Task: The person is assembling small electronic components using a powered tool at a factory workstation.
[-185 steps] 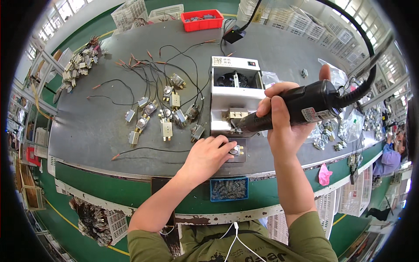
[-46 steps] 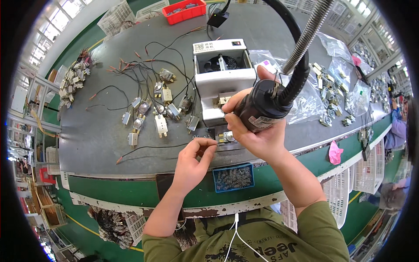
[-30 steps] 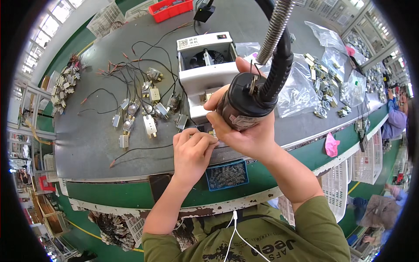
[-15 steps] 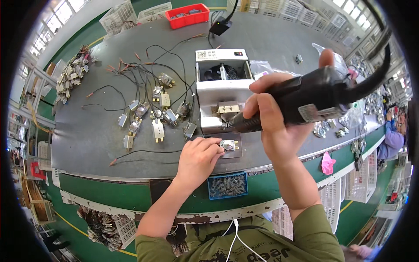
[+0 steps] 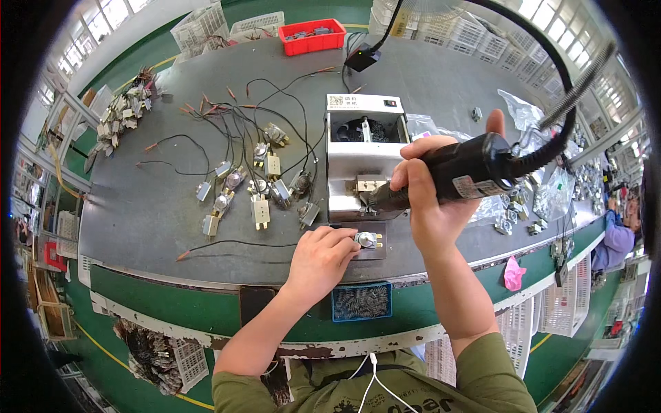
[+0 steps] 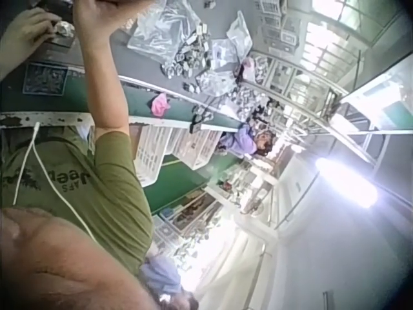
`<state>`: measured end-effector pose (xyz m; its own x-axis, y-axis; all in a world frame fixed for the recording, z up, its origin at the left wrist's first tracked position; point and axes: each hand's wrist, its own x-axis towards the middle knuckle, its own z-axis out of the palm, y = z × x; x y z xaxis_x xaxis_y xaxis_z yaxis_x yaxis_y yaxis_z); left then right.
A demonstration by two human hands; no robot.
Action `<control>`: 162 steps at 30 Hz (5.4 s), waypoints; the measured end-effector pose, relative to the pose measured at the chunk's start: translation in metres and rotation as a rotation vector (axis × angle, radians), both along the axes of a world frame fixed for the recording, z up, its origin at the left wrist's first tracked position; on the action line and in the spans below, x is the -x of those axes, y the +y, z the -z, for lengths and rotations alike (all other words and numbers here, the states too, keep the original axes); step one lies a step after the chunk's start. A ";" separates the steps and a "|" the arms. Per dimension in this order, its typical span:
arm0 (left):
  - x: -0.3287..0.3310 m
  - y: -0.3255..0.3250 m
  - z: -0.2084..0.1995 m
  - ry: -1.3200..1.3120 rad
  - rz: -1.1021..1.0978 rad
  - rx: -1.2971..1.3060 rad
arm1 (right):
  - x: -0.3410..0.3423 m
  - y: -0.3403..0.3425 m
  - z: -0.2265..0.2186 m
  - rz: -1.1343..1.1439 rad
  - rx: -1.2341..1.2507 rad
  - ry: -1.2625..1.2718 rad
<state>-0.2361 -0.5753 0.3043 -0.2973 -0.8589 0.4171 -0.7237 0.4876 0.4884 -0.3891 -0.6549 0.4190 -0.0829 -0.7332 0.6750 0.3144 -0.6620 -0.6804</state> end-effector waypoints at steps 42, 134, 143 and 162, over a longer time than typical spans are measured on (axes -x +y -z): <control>-0.004 0.002 0.002 0.030 0.012 0.036 | -0.008 0.027 0.024 -0.140 -0.081 0.265; -0.063 0.159 0.022 -0.185 -0.535 -0.438 | 0.059 0.031 0.021 -0.005 -0.188 0.249; -0.064 0.158 0.018 -0.159 -0.541 -0.448 | 0.058 0.033 0.022 -0.028 -0.203 0.189; -0.084 0.080 -0.040 -0.188 -0.507 -0.158 | 0.062 0.034 0.024 -0.069 -0.240 0.205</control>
